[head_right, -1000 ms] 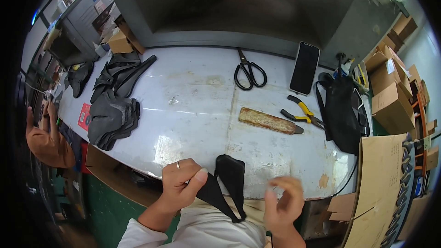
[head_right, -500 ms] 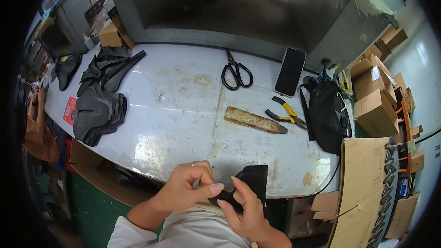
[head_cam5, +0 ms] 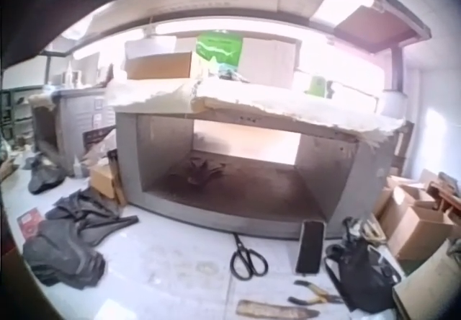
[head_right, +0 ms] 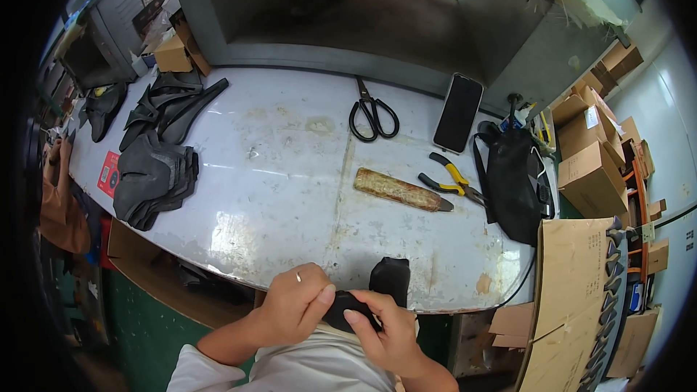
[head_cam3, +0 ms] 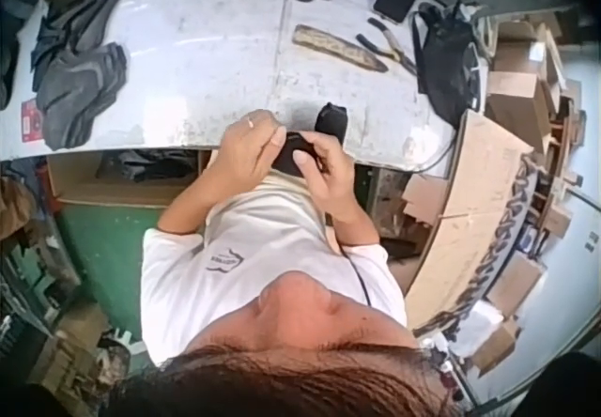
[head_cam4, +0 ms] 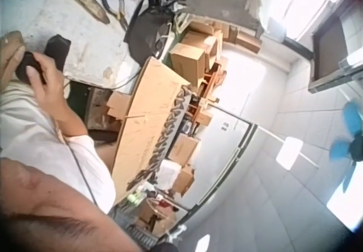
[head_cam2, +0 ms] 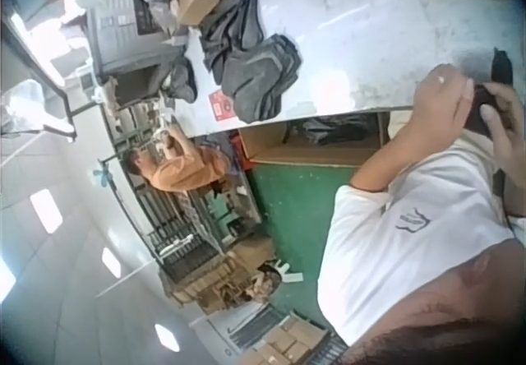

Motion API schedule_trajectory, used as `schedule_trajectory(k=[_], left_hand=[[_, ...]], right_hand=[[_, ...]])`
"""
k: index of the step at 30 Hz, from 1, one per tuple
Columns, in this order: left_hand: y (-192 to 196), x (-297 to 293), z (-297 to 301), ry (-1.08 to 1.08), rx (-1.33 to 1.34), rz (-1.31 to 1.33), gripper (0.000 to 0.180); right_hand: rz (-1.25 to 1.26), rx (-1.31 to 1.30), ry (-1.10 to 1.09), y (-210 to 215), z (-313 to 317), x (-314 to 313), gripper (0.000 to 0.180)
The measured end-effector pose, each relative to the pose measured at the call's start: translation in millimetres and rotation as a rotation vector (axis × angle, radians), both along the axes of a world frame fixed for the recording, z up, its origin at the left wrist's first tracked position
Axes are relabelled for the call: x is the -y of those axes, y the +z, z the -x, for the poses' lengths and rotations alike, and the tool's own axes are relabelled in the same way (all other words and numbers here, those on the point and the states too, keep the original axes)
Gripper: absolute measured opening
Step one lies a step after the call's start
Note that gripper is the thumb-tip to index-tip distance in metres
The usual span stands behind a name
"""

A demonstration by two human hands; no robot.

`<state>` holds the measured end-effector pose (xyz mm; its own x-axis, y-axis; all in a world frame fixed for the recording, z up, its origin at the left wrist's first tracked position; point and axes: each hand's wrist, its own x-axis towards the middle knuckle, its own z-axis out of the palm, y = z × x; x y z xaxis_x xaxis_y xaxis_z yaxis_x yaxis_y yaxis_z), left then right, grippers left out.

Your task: Inspecting and preparing bicycle saddle covers at a factory workbench.

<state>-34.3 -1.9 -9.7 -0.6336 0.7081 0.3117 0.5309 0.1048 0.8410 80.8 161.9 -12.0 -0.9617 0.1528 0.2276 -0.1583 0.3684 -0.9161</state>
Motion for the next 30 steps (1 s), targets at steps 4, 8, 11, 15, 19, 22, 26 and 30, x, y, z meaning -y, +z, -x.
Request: schedule_trajectory(k=[4,8,11,15,19,22,26,30], left_hand=[[-1,-5,-7,-0.056,0.172,-0.094,0.026],[0,-9,-25,-0.028,0.564,-0.433,0.025],[12,-9,-12,-0.061,1.015,-0.243,0.027],[11,-2,-7,-0.101,0.467,-0.033,0.025],[3,-13,-12,-0.134,0.952,-0.234,0.026],[4,-14,-9,0.059,0.439,-0.278,0.03],[7,-4,-7,-0.119,0.524,-0.044,0.029],[1,-9,-12,-0.065,0.638,-0.212,0.03]], right_hand=[[0.757,0.283,-0.002,10,-4,8,0.054],[1.5,0.426,0.31,23,13,6,0.062],[1.117,0.299,0.064,28,11,11,0.064],[0.834,0.198,-0.101,21,6,10,0.063],[1.019,0.202,-0.106,21,12,11,0.067],[1.441,0.32,0.214,20,20,4,0.071],[1.07,0.179,-0.087,21,14,9,0.072],[1.219,0.191,-0.056,24,21,8,0.071]])
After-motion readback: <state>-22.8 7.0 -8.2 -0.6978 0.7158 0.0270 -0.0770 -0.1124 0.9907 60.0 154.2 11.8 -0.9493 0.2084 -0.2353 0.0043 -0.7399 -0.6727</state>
